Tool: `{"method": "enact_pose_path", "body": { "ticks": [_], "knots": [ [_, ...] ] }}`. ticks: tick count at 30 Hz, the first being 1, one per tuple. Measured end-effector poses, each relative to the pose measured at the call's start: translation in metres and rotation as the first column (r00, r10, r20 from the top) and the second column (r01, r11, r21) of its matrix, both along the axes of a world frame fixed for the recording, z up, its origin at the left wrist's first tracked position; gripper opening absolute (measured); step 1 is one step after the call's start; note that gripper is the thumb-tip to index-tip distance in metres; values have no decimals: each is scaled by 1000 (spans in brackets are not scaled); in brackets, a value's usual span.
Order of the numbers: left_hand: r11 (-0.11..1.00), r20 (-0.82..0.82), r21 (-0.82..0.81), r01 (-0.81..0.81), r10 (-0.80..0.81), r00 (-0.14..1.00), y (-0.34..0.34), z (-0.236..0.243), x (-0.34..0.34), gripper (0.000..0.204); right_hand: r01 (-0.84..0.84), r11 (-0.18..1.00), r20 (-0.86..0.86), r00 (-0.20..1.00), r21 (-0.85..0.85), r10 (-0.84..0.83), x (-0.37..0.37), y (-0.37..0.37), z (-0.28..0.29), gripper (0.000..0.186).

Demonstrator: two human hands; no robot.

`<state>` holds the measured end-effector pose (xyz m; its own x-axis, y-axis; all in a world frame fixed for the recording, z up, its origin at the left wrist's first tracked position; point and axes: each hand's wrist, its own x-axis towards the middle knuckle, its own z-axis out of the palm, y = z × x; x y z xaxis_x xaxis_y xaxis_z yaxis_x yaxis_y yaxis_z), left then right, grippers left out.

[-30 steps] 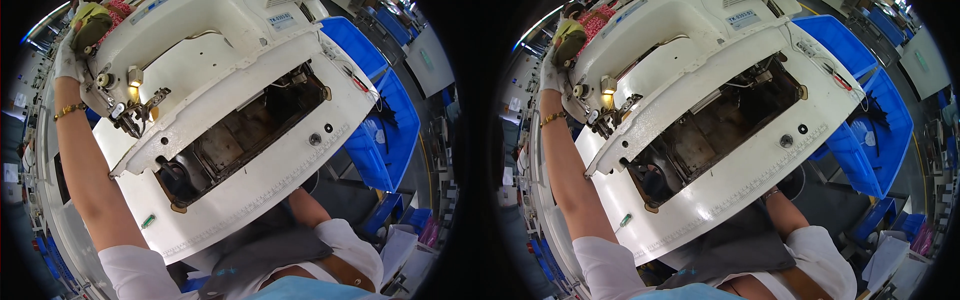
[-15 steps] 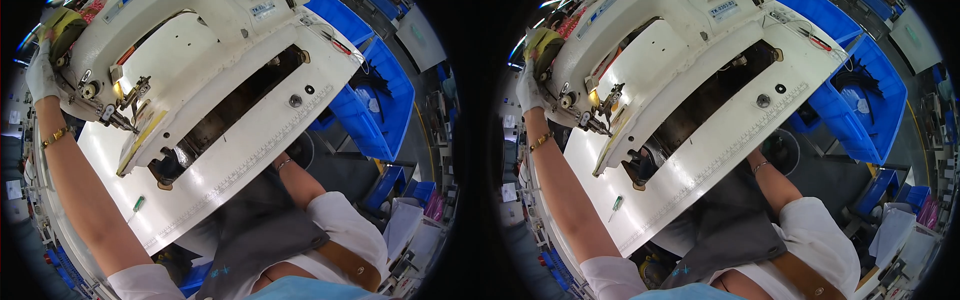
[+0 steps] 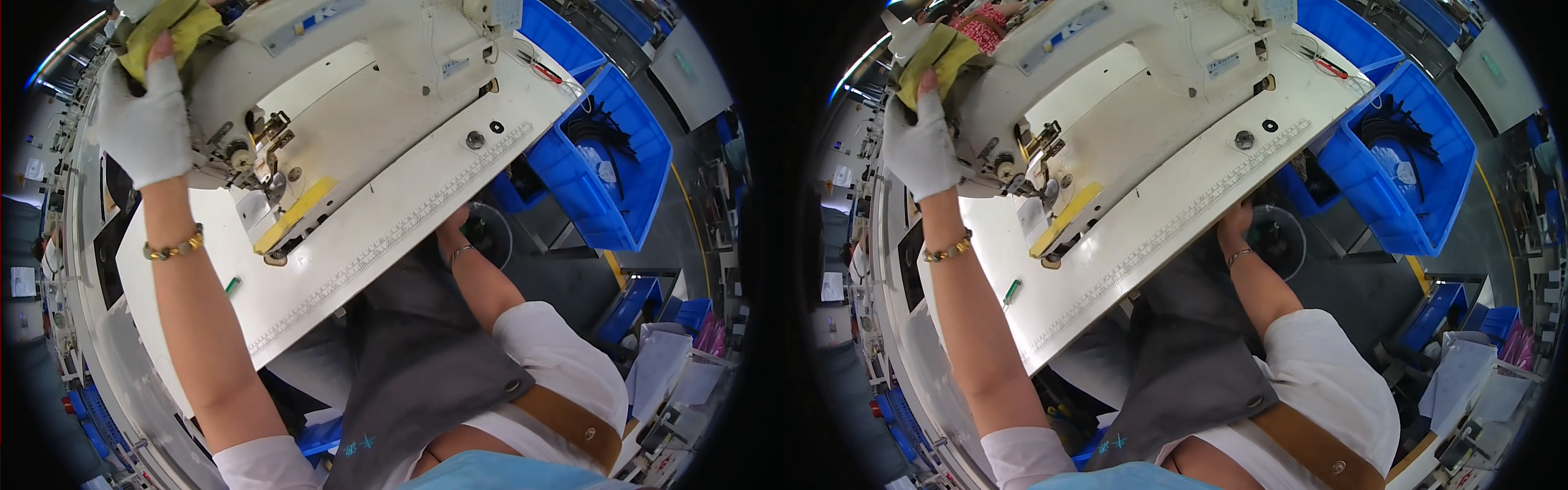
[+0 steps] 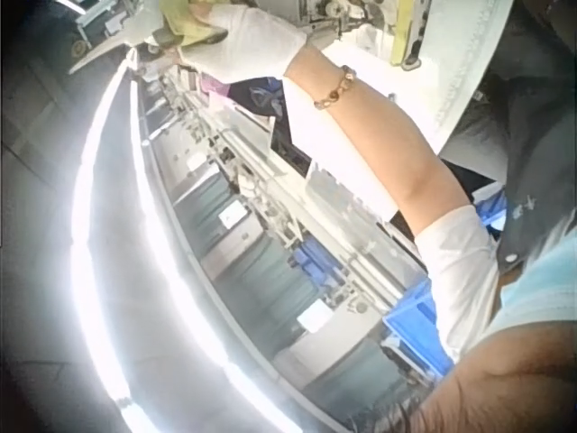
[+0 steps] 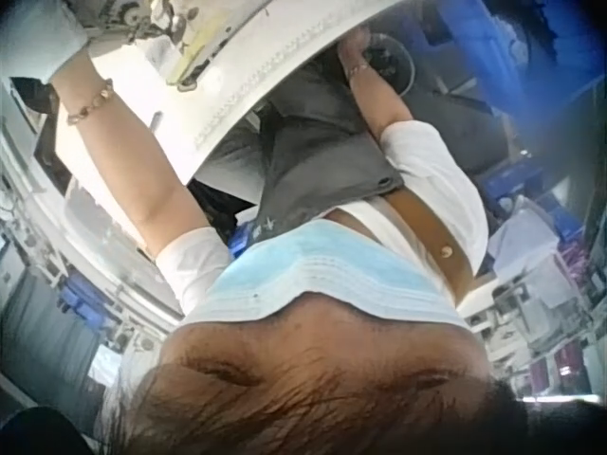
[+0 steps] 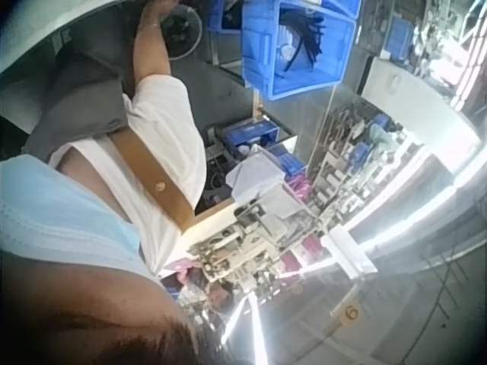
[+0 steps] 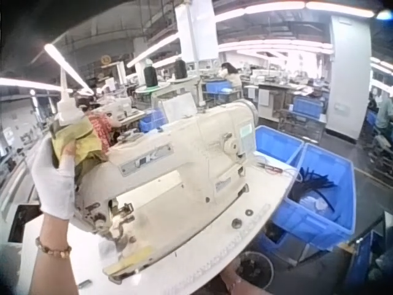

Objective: Oiling and cleaning the internal components of an industrial sewing machine.

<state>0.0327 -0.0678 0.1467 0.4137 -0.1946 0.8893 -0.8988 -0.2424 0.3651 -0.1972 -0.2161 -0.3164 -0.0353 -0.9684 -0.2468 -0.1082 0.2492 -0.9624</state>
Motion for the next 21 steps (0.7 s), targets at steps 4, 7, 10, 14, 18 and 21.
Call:
{"method": "enact_pose_path", "body": {
  "ticks": [4,7,10,14,18,21],
  "knots": [
    [990,368,-81,-119,141,919,5,-32,-45,37,128,988,16,991,83,-130,-8,1,23,47],
    [996,167,-59,-68,77,983,4,-26,-54,37,140,988,-90,987,65,-134,-5,8,37,43],
    [994,154,-89,68,-53,987,7,-26,-54,36,169,984,-147,976,57,-159,-3,4,37,40],
    [992,70,-45,115,-112,991,11,-27,-57,36,171,985,-150,974,-13,-171,-8,0,22,40],
    [999,213,-16,37,-32,976,13,-31,-48,36,170,978,-15,985,-121,-173,-15,-6,4,43],
    [997,200,-14,74,-70,977,21,-31,-48,38,116,988,0,993,-104,-117,-15,-3,6,47]
  ]
}}
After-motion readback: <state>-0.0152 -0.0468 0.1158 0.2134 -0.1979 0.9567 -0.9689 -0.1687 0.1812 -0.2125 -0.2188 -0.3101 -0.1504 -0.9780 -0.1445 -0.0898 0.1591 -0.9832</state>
